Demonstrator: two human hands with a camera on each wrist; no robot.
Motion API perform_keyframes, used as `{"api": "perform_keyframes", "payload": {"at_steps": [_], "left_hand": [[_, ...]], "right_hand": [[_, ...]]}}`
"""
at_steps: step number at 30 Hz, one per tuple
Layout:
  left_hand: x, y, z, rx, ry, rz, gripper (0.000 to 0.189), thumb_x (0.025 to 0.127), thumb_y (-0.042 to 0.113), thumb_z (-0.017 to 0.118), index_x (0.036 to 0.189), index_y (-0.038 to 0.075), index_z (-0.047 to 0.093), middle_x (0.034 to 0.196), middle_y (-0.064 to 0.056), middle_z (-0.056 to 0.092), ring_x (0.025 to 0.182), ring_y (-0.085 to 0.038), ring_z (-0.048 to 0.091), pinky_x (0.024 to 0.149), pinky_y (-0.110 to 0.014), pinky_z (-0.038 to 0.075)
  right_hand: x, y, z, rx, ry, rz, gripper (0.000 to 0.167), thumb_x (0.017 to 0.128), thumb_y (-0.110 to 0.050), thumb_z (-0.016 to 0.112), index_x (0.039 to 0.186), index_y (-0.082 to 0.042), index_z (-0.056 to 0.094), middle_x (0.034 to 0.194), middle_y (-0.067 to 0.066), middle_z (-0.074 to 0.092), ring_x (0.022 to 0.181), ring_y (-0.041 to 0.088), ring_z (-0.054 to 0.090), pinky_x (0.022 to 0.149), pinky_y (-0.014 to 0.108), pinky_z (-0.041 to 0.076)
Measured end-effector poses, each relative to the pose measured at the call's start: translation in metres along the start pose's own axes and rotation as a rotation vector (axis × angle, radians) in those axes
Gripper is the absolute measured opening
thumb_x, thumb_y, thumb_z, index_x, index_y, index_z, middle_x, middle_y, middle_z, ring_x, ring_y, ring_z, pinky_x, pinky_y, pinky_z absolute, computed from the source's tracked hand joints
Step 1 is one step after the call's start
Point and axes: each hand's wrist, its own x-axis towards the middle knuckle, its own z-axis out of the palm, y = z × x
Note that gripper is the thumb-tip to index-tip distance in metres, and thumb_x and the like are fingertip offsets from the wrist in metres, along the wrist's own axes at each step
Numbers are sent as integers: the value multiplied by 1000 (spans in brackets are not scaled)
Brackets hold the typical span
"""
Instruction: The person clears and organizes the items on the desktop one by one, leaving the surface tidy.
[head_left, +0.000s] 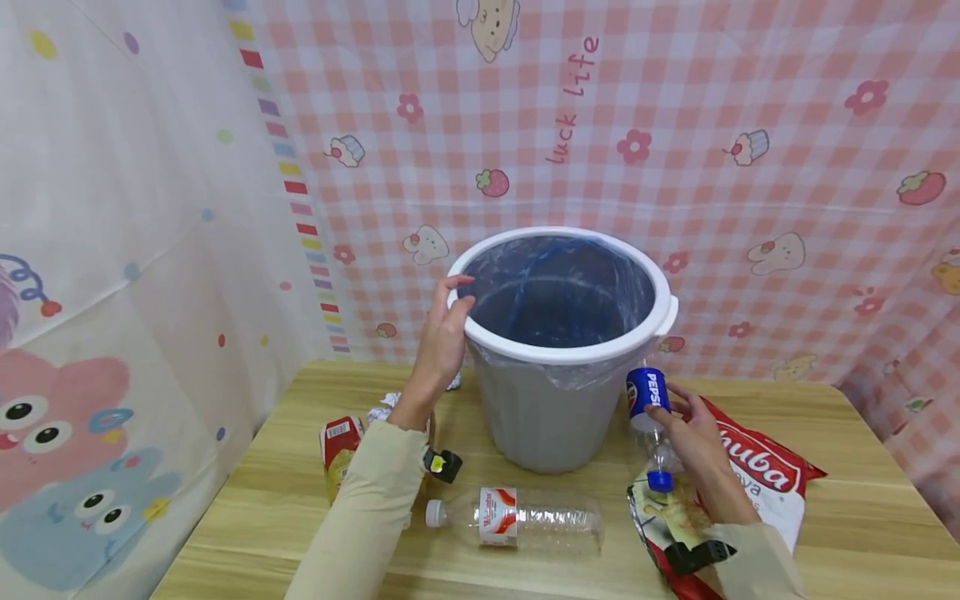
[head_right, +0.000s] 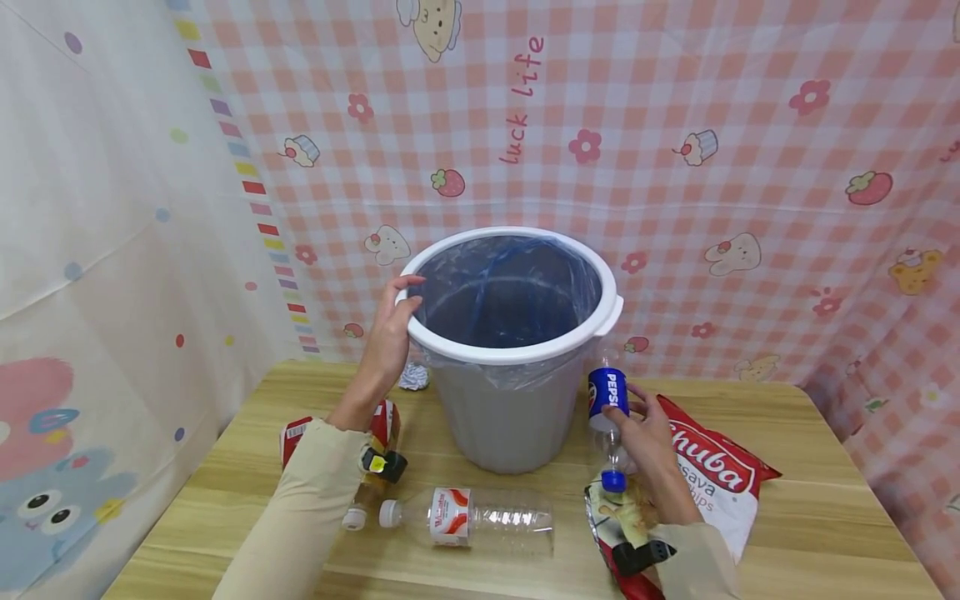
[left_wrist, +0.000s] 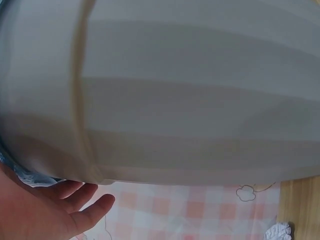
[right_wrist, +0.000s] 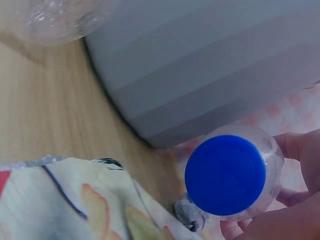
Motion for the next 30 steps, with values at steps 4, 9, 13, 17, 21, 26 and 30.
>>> {"api": "perform_keyframes", "payload": {"at_steps": [4,9,13,17,21,26,30], "left_hand": [[0,0,-1,5,3,-7,36,99,26,43,132,14,51,149,-10,44,135,-23,41,113,-43,30],[1,0,0,-6,3,-4,35,99,25,43,131,13,51,149,-11,43,136,-23,41,113,-44,30],[1,-1,1,-20,5,-6,35,99,23,44,130,11,51,149,-12,44,136,-24,41,114,-43,30],[1,-1,2,-7,26,-20,34,98,24,44,129,13,53,147,-12,46,131,-25,45,111,-43,33],[0,1,3,32,45,-40,33,97,25,44,127,15,54,143,-11,50,122,-26,50,106,-45,37],[0,4,1,99,53,-45,33,97,24,42,126,17,55,138,-10,54,114,-27,53,100,-46,39],[0,6,-1,126,51,-37,32,97,23,42,125,17,55,139,-9,54,116,-26,52,102,-46,39]], "right_hand": [[-2,-6,-3,42,-4,-9,73,98,-29,58,158,-12,20,153,23,34,129,34,43,89,28,44],[-5,-13,-9,75,16,-11,74,99,-28,58,158,-13,18,152,23,32,128,32,42,86,24,45],[-7,-19,-14,89,29,14,76,99,-31,56,159,-17,13,155,21,31,122,29,47,88,30,44],[-9,-26,-20,104,39,24,77,99,-32,57,159,-21,11,153,16,33,91,16,57,67,27,45],[-13,-34,-25,170,38,-6,76,99,-27,58,159,-21,12,141,10,36,69,9,55,52,25,43],[-18,-43,-31,209,29,-15,76,99,-33,57,159,-23,10,148,14,28,75,12,57,56,27,49],[-21,-51,-35,288,40,-18,76,99,-34,58,159,-27,12,151,13,25,101,15,52,71,23,51]]}}
